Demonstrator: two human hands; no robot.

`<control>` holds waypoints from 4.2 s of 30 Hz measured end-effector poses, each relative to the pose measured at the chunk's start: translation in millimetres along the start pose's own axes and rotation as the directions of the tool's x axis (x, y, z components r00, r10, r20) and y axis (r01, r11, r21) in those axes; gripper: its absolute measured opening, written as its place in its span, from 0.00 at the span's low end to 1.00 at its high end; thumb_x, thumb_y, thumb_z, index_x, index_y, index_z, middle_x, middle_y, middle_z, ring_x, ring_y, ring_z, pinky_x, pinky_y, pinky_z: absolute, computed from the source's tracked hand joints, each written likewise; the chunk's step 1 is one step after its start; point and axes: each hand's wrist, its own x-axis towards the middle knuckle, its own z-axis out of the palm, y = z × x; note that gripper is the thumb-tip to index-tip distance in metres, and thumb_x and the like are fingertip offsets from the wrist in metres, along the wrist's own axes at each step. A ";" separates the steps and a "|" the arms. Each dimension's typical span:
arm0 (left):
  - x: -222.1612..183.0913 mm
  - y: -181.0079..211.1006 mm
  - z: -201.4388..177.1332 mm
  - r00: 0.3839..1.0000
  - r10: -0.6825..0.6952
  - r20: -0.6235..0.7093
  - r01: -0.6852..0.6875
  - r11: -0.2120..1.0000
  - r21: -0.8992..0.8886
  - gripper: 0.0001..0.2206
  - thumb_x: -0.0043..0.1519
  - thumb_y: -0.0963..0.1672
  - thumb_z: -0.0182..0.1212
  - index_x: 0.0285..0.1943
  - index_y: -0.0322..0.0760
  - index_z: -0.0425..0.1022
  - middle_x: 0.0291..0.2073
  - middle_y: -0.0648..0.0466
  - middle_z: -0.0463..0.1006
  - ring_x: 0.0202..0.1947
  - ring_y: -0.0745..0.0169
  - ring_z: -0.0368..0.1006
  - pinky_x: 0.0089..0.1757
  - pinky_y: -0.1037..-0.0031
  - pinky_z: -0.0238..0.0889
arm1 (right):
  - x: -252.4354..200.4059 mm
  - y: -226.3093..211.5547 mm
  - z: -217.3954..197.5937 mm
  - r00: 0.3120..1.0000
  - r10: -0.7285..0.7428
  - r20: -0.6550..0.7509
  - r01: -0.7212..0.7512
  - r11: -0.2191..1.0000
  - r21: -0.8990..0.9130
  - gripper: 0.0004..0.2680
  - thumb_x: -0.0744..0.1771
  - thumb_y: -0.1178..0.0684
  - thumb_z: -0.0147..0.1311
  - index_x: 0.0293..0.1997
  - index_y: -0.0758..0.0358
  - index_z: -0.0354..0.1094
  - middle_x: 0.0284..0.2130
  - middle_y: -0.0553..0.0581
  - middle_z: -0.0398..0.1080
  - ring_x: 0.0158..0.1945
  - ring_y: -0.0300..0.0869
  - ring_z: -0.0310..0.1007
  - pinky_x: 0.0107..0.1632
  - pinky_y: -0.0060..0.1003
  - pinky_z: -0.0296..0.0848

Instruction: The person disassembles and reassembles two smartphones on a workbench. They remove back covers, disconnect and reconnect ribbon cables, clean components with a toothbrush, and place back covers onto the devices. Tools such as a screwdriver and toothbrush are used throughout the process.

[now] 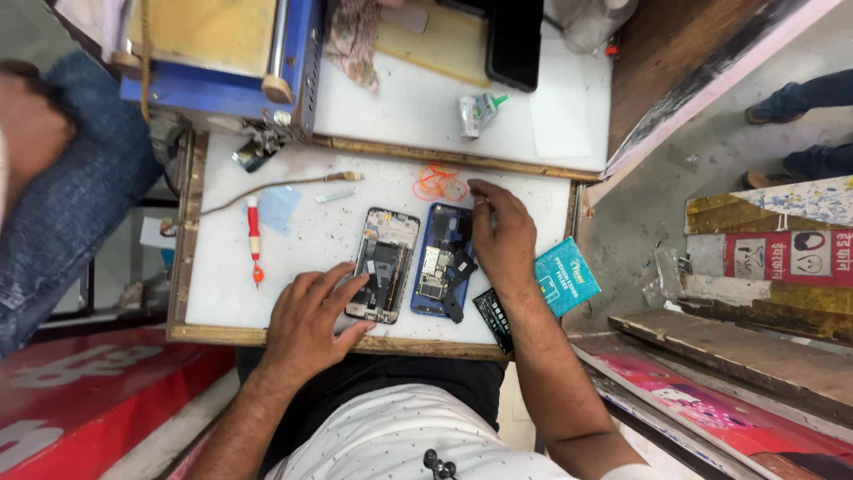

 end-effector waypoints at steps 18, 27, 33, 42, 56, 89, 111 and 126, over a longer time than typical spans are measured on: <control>-10.6 -13.6 0.0 0.991 -0.025 -0.128 -0.002 0.979 -0.203 0.18 0.53 0.43 0.74 0.52 0.39 0.80 0.56 0.53 0.77 0.53 0.52 0.72 0.52 0.62 0.67 | -15.1 -36.8 -12.4 0.907 -0.382 -0.176 0.367 0.923 -0.112 0.08 0.66 0.67 0.58 0.46 0.62 0.74 0.38 0.56 0.76 0.42 0.47 0.70 0.49 0.41 0.67; -18.1 1.3 1.2 0.994 0.036 -0.099 -0.051 0.987 -0.151 0.12 0.52 0.45 0.75 0.42 0.39 0.82 0.40 0.55 0.74 0.46 0.55 0.69 0.45 0.60 0.59 | -28.9 -56.6 -58.6 0.943 -0.271 -0.190 0.271 0.962 -0.025 0.07 0.69 0.69 0.56 0.46 0.64 0.74 0.33 0.53 0.76 0.36 0.44 0.68 0.43 0.33 0.65; -11.0 12.3 1.3 0.999 -0.018 -0.045 0.013 0.995 -0.102 0.12 0.53 0.44 0.73 0.44 0.39 0.82 0.40 0.53 0.74 0.46 0.53 0.68 0.45 0.58 0.58 | -73.2 -73.4 -48.5 0.976 -0.191 0.101 0.199 0.977 -0.079 0.08 0.64 0.65 0.60 0.43 0.61 0.76 0.36 0.54 0.77 0.42 0.46 0.70 0.49 0.42 0.68; -4.1 36.1 -1.7 0.994 -0.102 0.030 0.104 0.992 -0.069 0.08 0.54 0.42 0.70 0.41 0.40 0.81 0.40 0.54 0.76 0.46 0.51 0.69 0.47 0.56 0.61 | -120.4 -79.9 -20.9 0.933 -0.052 0.355 0.012 0.993 0.114 0.07 0.65 0.60 0.57 0.46 0.62 0.76 0.41 0.58 0.78 0.41 0.49 0.79 0.45 0.42 0.78; 13.2 41.5 -15.7 0.970 -0.165 0.180 0.165 0.986 0.019 0.07 0.54 0.42 0.70 0.38 0.38 0.80 0.37 0.52 0.77 0.42 0.48 0.71 0.42 0.54 0.63 | -145.6 -69.9 18.3 0.957 -0.156 0.246 0.171 0.984 -0.041 0.09 0.62 0.59 0.60 0.45 0.57 0.76 0.52 0.54 0.76 0.37 0.47 0.79 0.38 0.41 0.75; 6.3 30.4 -10.9 0.982 -0.035 0.184 0.036 0.999 -0.004 0.07 0.57 0.43 0.69 0.41 0.38 0.78 0.35 0.55 0.76 0.42 0.54 0.71 0.45 0.58 0.63 | -154.0 -55.9 22.8 0.955 -0.201 0.217 0.203 0.979 0.011 0.08 0.64 0.58 0.62 0.46 0.55 0.76 0.47 0.50 0.77 0.41 0.43 0.80 0.41 0.38 0.76; 13.8 18.0 -4.8 0.942 -0.164 0.292 0.322 0.683 -0.655 0.08 0.63 0.40 0.64 0.49 0.35 0.81 0.38 0.51 0.83 0.36 0.66 0.81 0.39 0.76 0.74 | -147.3 -61.8 15.8 0.926 0.199 0.322 -0.292 0.916 0.274 0.12 0.65 0.63 0.60 0.54 0.62 0.76 0.44 0.56 0.78 0.33 0.33 0.74 0.34 0.27 0.72; 16.5 14.1 4.1 0.905 -0.204 0.374 0.420 0.572 -0.705 0.09 0.64 0.41 0.63 0.51 0.32 0.80 0.34 0.52 0.85 0.36 0.70 0.81 0.39 0.78 0.76 | -129.9 -74.0 18.7 0.926 0.277 0.256 -0.326 0.929 0.175 0.12 0.64 0.60 0.63 0.52 0.60 0.76 0.35 0.51 0.76 0.25 0.30 0.64 0.27 0.26 0.66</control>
